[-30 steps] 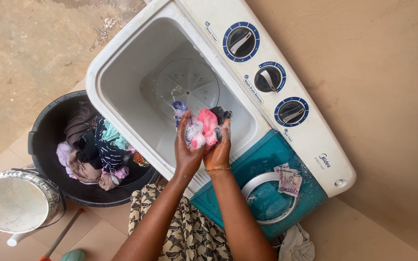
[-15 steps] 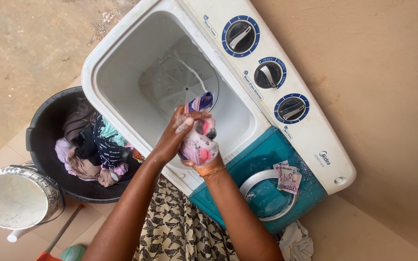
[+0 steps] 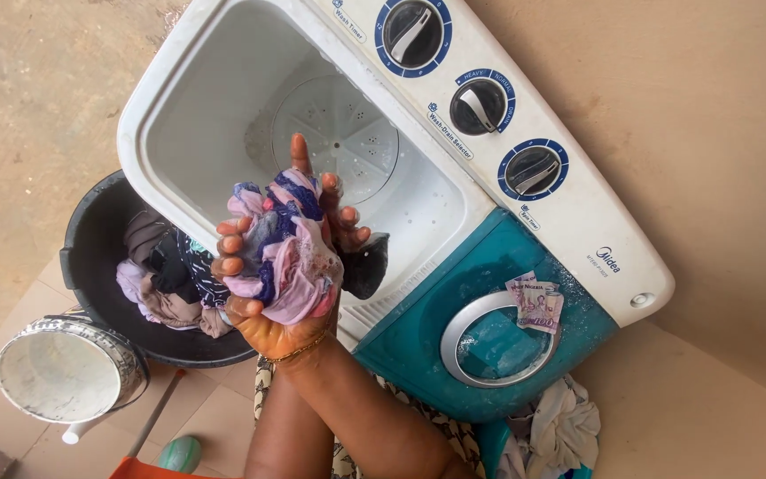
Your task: Wash clothes by hand in a small portable washing machine and a bucket.
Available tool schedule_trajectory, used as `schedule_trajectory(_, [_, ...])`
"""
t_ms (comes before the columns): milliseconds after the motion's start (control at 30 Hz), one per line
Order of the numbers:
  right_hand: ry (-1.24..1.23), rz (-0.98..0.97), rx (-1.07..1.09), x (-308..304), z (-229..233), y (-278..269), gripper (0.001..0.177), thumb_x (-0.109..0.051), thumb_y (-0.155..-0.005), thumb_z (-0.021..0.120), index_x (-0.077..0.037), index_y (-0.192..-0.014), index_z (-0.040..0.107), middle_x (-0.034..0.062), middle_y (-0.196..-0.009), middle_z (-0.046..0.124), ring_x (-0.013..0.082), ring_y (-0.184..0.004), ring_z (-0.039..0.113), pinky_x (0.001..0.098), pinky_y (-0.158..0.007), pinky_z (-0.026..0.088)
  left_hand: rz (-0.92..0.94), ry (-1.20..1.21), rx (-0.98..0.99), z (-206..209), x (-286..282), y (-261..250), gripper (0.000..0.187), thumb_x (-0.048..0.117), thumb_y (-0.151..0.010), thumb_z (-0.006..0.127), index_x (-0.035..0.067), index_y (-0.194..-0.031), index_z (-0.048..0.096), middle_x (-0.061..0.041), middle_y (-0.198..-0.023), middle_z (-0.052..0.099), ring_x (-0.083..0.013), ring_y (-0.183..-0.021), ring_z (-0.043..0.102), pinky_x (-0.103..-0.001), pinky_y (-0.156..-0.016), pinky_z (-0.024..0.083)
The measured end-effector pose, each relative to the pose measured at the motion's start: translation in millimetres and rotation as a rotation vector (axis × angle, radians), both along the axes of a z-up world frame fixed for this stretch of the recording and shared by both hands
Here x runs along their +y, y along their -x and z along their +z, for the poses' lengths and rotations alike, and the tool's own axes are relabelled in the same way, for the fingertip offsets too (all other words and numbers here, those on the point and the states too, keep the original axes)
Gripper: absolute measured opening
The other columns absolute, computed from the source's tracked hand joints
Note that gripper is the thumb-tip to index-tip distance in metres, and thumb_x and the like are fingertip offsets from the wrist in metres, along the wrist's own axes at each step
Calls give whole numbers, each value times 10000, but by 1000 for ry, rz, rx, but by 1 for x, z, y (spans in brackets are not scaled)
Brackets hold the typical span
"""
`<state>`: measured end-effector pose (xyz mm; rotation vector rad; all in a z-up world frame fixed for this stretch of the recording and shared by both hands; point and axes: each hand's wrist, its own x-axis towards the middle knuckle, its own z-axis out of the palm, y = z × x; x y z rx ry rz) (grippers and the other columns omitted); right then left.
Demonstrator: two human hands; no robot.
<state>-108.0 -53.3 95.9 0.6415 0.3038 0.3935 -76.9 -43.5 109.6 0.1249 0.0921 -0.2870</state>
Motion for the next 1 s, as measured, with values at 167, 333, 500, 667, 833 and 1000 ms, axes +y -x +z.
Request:
schedule_trajectory(167, [-52,-33,-2,-9,12,-13,837,-620,-1083,517,47,-1579,415,264,-1257,570,396,-1160,610,454,-730,616,329,-10,330,11,-13,12,800,203,-642,763,171,-1414,556,-30,-1394,562,-317,-1359,476,-608,-1250,240])
schedule_trajectory(333, [-113,-75,36,-14,32,-17,837,-648,-1085,511,30,-1569,427,267,-1248,569,403,-1149,619,469,-735,614,485,-79,490,28,-11,18,622,114,-606,748,130,-1224,670,-19,-1299,644,-283,-1425,471,-623,-1299,293])
schedule_trajectory(500, [-169,-87,28,-27,56,-32,837,-675,-1087,504,12,-1560,439,271,-1240,569,410,-1138,629,484,-741,613,610,-421,8,24,5,31,276,-23,-718,698,80,-973,722,-40,-1194,677,-259,-1421,492,-573,-1297,331])
schedule_trajectory(667, [-220,-123,53,-34,70,-35,838,-703,-1088,498,-5,-1550,451,274,-1231,568,416,-1126,639,498,-746,611,623,-266,197,-5,15,60,347,-41,-765,717,91,-1085,694,-4,-1202,660,-189,-1374,510,-514,-1292,345])
schedule_trajectory(833, [-263,-123,41,-22,23,-3,840,-726,-1089,492,-19,-1543,460,277,-1224,568,422,-1117,647,510,-750,610,277,-265,131,-28,26,33,471,9,-760,789,61,-1207,652,-20,-1159,645,-164,-1232,535,-442,-1163,399])
schedule_trajectory(1000, [-125,84,27,-26,-24,25,661,-527,-1112,503,69,-1398,472,291,-1314,588,399,-1137,667,498,-711,593,-283,-389,-143,-56,67,-28,538,98,-788,884,-7,-1242,616,-83,-1072,643,-176,-1032,560,-361,-952,475])
